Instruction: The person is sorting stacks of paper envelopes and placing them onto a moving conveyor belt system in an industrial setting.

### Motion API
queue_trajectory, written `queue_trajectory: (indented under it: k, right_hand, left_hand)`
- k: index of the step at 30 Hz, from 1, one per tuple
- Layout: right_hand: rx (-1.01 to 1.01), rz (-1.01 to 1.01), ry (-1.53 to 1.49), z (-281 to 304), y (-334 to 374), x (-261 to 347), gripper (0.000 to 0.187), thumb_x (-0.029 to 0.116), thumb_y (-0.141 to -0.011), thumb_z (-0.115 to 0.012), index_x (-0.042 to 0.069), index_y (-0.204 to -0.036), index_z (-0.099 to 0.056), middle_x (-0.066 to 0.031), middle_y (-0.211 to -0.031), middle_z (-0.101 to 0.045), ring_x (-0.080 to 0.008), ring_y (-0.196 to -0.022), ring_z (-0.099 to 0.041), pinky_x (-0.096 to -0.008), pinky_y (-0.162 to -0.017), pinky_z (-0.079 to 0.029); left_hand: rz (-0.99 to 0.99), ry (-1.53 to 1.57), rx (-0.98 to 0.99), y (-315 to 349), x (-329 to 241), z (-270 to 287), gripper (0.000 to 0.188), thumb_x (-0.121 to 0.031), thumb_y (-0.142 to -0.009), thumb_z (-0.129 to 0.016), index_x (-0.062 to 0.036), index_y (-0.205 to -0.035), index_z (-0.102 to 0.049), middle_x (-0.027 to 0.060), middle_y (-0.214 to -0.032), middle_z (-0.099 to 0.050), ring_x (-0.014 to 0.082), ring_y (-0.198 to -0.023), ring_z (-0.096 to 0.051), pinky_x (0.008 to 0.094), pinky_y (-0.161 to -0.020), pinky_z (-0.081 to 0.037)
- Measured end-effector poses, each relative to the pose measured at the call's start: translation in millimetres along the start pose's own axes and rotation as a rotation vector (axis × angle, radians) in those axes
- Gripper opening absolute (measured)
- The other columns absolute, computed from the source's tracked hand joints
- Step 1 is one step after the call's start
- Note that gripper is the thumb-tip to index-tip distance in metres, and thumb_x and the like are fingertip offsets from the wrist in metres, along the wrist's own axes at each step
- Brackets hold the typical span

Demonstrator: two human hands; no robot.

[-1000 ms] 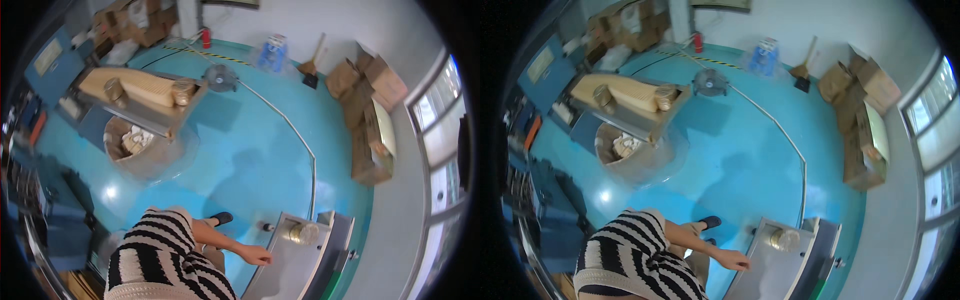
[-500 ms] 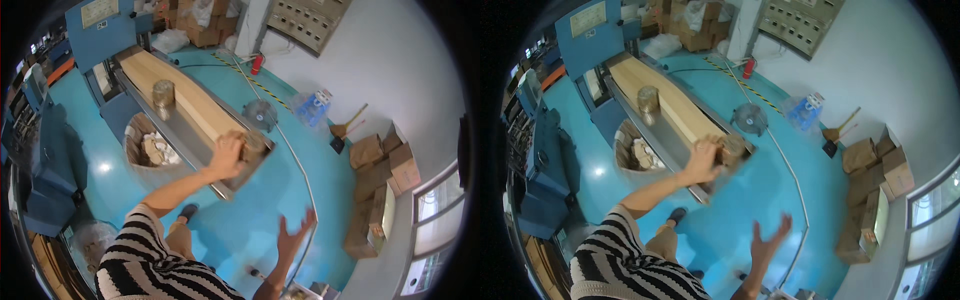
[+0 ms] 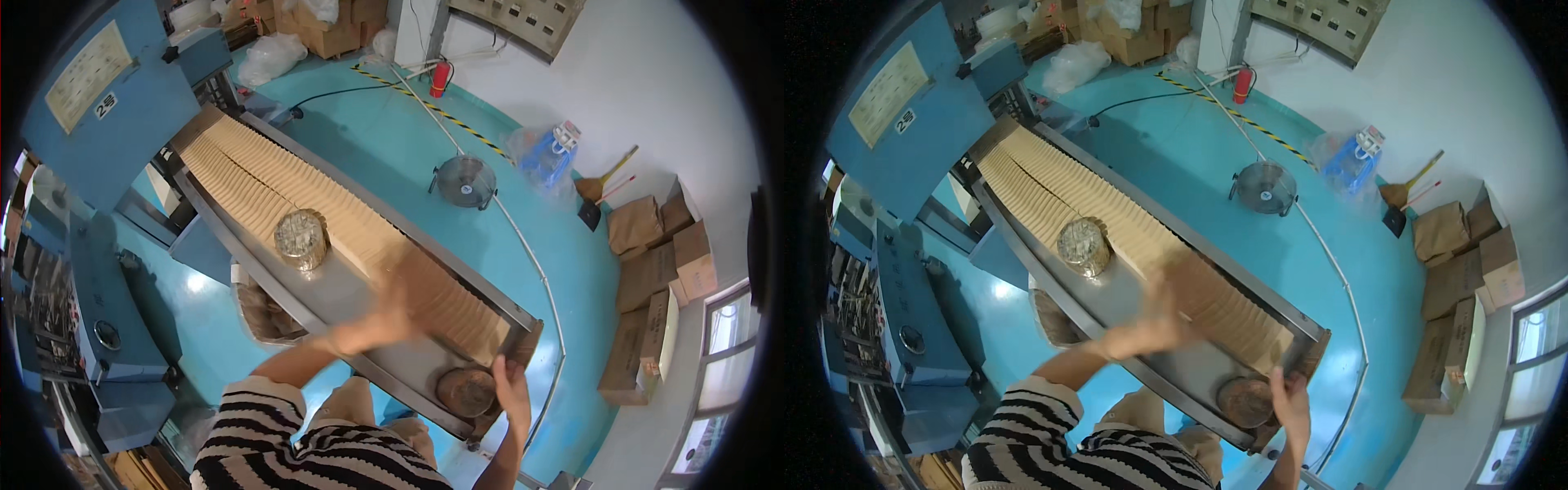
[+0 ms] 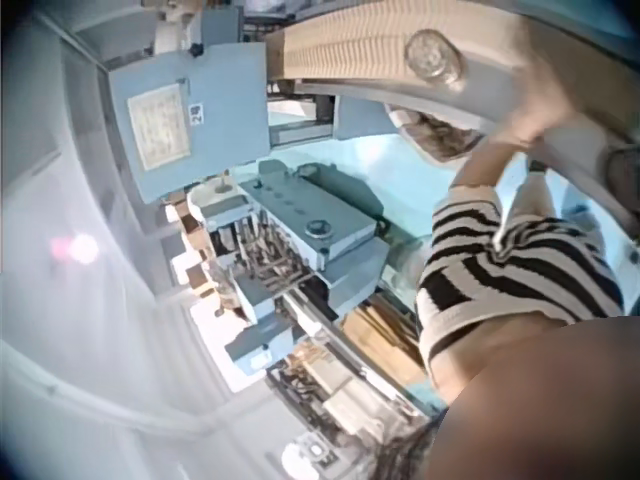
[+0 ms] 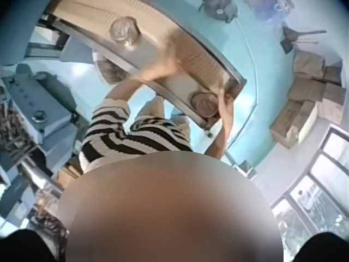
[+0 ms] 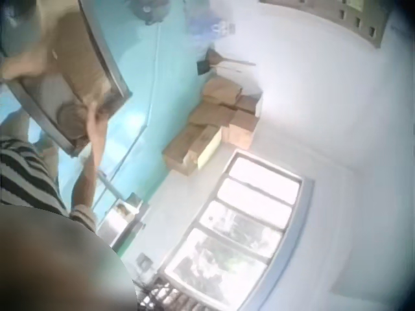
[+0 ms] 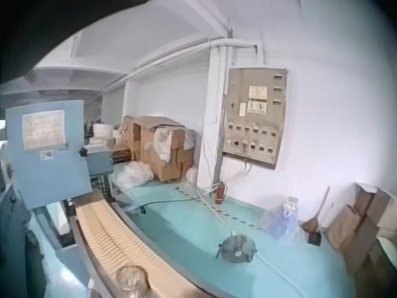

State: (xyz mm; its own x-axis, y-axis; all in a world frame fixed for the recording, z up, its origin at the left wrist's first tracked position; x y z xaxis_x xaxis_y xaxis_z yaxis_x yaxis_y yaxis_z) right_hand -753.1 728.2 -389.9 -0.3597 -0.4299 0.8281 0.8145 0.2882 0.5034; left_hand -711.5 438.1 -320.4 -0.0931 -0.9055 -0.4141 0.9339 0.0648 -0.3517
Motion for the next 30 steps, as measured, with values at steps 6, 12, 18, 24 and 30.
queue_trajectory:
  k: [6,12,18,24,30]
  right_hand:
    - [-0.177,0.028,-0.001,-14.0,-44.7,3.2,0.061,0.042,-0.089,-0.068,-0.006,-0.124,-0.053,-0.0116,-0.117,-0.060,-0.0173,-0.105,-0.055,-0.0291,-0.094,-0.042]
    - [-0.068,-0.016,0.054,-23.4,-43.3,13.9,0.061,0.031,-0.084,-0.075,-0.004,-0.127,-0.049,-0.0160,-0.118,-0.061,-0.0224,-0.106,-0.059,-0.0337,-0.088,-0.049]
    - [-0.070,0.041,0.037,-32.5,-38.7,17.0,0.058,0.033,-0.087,-0.072,-0.004,-0.126,-0.049,-0.0167,-0.117,-0.062,-0.0221,-0.107,-0.059,-0.0346,-0.088,-0.048]
    - [-0.050,0.015,-0.062,-35.8,-29.7,9.3,0.057,0.034,-0.090,-0.069,-0.001,-0.130,-0.049,-0.0110,-0.120,-0.061,-0.0175,-0.110,-0.056,-0.0319,-0.094,-0.044]
    - [-0.078,0.069,-0.005,-37.0,-32.5,10.5,0.048,0.029,-0.090,-0.068,-0.005,-0.119,-0.050,-0.0151,-0.105,-0.064,-0.0200,-0.094,-0.061,-0.0332,-0.082,-0.049]
  left_hand:
    - [0.415,-0.494,0.070,44.8,163.7,105.2,0.081,-0.047,-0.059,-0.082,-0.0049,-0.119,-0.048,0.0160,-0.118,-0.046,0.0345,-0.118,-0.041,0.0549,-0.098,-0.027]
    - [0.366,-0.213,0.055,18.3,197.1,130.4,0.042,-0.031,-0.076,-0.073,-0.0054,-0.106,-0.057,0.0176,-0.104,-0.056,0.0383,-0.098,-0.056,0.0494,-0.080,-0.043]
    - [0.638,-0.352,-0.336,-20.6,286.1,110.4,0.013,-0.012,-0.088,-0.062,-0.0005,-0.095,-0.062,0.0186,-0.092,-0.061,0.0366,-0.078,-0.065,0.0447,-0.069,-0.052]
    - [0.735,-0.393,-0.282,-26.6,310.8,100.5,0.011,-0.011,-0.085,-0.060,-0.0012,-0.089,-0.062,0.0192,-0.093,-0.064,0.0391,-0.081,-0.065,0.0471,-0.071,-0.053]
    - [0.742,-0.328,-0.057,-21.4,328.0,95.3,0.018,-0.023,-0.085,-0.063,-0.0065,-0.089,-0.069,0.0193,-0.091,-0.066,0.0368,-0.082,-0.066,0.0461,-0.074,-0.053]
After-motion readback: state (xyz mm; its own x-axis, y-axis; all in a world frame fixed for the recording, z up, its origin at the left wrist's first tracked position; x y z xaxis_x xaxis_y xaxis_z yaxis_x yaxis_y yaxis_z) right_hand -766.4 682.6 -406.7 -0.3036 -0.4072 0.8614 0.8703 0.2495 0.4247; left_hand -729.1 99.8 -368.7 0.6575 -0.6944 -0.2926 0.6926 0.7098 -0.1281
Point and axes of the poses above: each hand's wrist, its own y-axis away from the middle knuckle, its own z-axis out of the back of the hand, x = y × z, the point moved 5 cm from there along -y, towards the middle knuckle
